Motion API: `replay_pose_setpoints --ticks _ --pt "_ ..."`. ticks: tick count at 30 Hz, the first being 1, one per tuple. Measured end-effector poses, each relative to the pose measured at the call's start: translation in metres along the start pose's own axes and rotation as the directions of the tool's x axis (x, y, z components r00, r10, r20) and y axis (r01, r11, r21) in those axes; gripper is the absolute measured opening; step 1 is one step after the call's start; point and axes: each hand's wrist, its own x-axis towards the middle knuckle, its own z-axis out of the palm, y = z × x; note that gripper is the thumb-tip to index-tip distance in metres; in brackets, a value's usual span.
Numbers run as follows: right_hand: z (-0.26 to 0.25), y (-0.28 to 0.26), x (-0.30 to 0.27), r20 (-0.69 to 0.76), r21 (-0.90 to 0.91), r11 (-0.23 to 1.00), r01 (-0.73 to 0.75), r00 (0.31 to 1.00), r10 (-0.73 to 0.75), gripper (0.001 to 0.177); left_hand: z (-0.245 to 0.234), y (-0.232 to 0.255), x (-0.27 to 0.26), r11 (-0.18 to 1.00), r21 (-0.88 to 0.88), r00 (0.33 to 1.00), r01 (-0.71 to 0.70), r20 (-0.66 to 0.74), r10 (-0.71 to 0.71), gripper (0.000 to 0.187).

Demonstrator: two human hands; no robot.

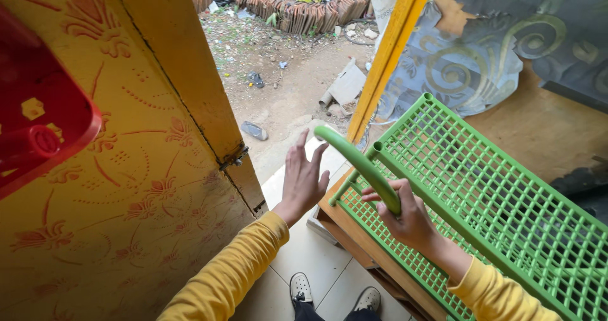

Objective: The person assembles a green plastic shelving unit by hand. They attach curved side supports to the frame, then insert a grid shelf into the structure, aligning and seating it into place.

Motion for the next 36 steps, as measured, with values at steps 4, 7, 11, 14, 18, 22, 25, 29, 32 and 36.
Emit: replay_pose_setpoints --ticks 4,7,11,14,18,22,25,29,32,36 --pt "-0.007 -0.012 -0.023 0.004 -0.204 0.970 0.130 0.991 -0.132 0.023 0.013 0.012 -0.009 0.995 -0.083 0.999 -0.050 0.014 0.051 0.077" --pt "-0.014 -0.016 -0.041 -0.016 -0.207 0.975 0.078 0.996 -0.083 0.023 0.020 0.026 -0.018 0.993 -0.087 0.997 -0.079 0.007 0.080 0.076" --pt "-0.031 -0.017 -0.064 -0.107 -0.214 0.977 0.011 0.994 -0.035 0.019 0.016 0.050 -0.038 0.993 -0.103 0.997 -0.058 0.043 0.063 0.072" --pt "-0.054 -0.028 -0.099 -0.214 -0.247 0.966 -0.073 0.977 0.019 0.022 0.012 0.080 -0.057 0.996 -0.038 0.994 -0.076 0.076 0.079 0.073" --pt "-0.091 -0.049 -0.169 -0.305 -0.268 0.947 -0.176 0.948 0.090 0.033 0.019 0.142 -0.100 0.987 -0.066 0.988 -0.148 0.038 0.150 0.073" --pt "-0.118 -0.069 -0.253 -0.353 -0.321 0.914 -0.248 0.927 0.128 0.043 0.034 0.210 -0.159 0.977 -0.150 0.983 -0.151 0.079 0.164 0.070" --pt "-0.125 -0.080 -0.310 -0.421 -0.286 0.871 -0.399 0.869 0.259 0.045 0.038 0.252 -0.208 0.970 -0.208 0.977 -0.125 0.141 0.157 0.066" --pt "-0.135 -0.095 -0.363 -0.468 -0.242 0.832 -0.499 0.811 0.351 0.046 0.033 0.289 -0.244 0.965 -0.179 0.960 -0.193 0.167 0.223 0.068" --pt "-0.140 -0.102 -0.391 -0.481 -0.330 0.858 -0.393 0.852 0.205 0.045 0.025 0.310 -0.262 0.960 -0.164 0.947 -0.225 0.197 0.255 0.069" --pt "-0.148 -0.112 -0.417 -0.520 -0.294 0.848 -0.440 0.819 0.245 0.050 0.013 0.334 -0.276 0.954 -0.156 0.943 -0.257 0.176 0.282 0.068"
